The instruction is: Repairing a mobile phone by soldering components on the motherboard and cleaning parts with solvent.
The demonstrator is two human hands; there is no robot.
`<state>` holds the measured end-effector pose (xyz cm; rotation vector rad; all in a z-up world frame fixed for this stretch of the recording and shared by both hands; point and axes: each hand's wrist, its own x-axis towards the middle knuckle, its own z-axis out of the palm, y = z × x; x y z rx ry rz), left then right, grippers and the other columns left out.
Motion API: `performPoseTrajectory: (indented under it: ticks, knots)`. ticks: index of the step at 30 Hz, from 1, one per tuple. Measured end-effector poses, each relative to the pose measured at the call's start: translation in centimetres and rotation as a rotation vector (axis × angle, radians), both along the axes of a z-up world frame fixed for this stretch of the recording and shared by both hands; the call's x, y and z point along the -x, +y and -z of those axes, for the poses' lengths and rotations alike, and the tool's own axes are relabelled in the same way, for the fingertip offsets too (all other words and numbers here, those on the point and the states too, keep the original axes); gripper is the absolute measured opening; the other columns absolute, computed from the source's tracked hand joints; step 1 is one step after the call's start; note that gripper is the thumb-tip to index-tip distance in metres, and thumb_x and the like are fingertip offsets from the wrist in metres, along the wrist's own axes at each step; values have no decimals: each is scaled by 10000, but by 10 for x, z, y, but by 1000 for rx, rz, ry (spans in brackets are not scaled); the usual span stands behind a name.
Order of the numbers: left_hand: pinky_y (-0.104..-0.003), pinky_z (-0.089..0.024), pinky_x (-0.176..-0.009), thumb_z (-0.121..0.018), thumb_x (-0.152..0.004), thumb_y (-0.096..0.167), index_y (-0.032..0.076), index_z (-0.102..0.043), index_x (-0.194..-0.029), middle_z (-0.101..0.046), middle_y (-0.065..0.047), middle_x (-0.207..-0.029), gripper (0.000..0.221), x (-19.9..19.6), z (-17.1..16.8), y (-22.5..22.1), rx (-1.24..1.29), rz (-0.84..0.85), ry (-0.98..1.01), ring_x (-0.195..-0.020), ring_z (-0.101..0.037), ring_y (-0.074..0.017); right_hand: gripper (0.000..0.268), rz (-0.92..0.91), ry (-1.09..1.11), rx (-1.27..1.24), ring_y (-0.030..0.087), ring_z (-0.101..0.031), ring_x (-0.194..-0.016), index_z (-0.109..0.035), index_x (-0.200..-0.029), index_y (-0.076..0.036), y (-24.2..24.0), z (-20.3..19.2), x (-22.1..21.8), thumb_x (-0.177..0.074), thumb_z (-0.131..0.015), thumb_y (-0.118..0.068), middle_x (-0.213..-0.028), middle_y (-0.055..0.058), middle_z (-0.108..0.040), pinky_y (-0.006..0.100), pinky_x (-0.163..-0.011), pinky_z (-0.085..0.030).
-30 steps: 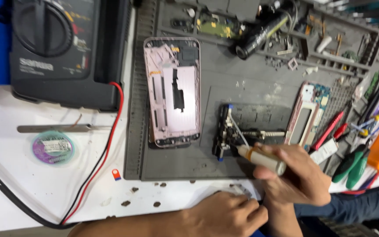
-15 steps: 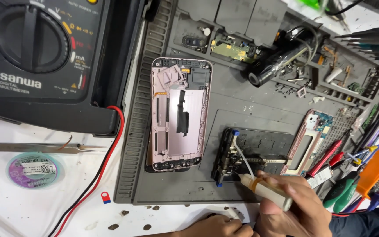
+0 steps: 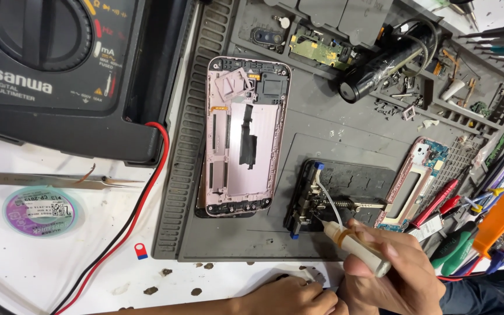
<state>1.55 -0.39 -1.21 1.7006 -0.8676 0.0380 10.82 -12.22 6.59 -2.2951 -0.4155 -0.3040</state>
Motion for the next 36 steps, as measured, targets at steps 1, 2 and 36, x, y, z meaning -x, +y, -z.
performPoseTrajectory:
  ticks: [1, 2, 36]
  knots:
    - [-396, -413, -478, -510, -1051, -28, -26, -581, -1044, -558, -140, -878, 71, 2, 1, -1, 1, 1, -1, -672, -536, -270, 429, 1, -1, 1, 236, -781, -1010, -555, -1285, -92, -1, -1, 1, -921, -733, -234, -1088, 103, -713, 307, -945, -714]
    - [-381, -415, -479, -533, -1028, -29, -7, -588, -1043, -556, -116, -867, 61, 2, 2, -3, -23, -24, -29, -664, -537, -251, 442, -6, 2, 16, 258, -788, -1017, -552, -1294, -89, -3, -2, 2, -917, -737, -226, -1094, 112, -714, 311, -942, -710]
    - [-421, -420, -503, -568, -969, -18, -25, -601, -1007, -545, -130, -776, 51, 0, -6, 7, 23, -59, -11, -634, -574, -292, 495, -112, 77, 87, 259, -798, -1044, -522, -1383, -134, -11, -13, 6, -939, -721, -227, -1099, 125, -729, 294, -943, -687]
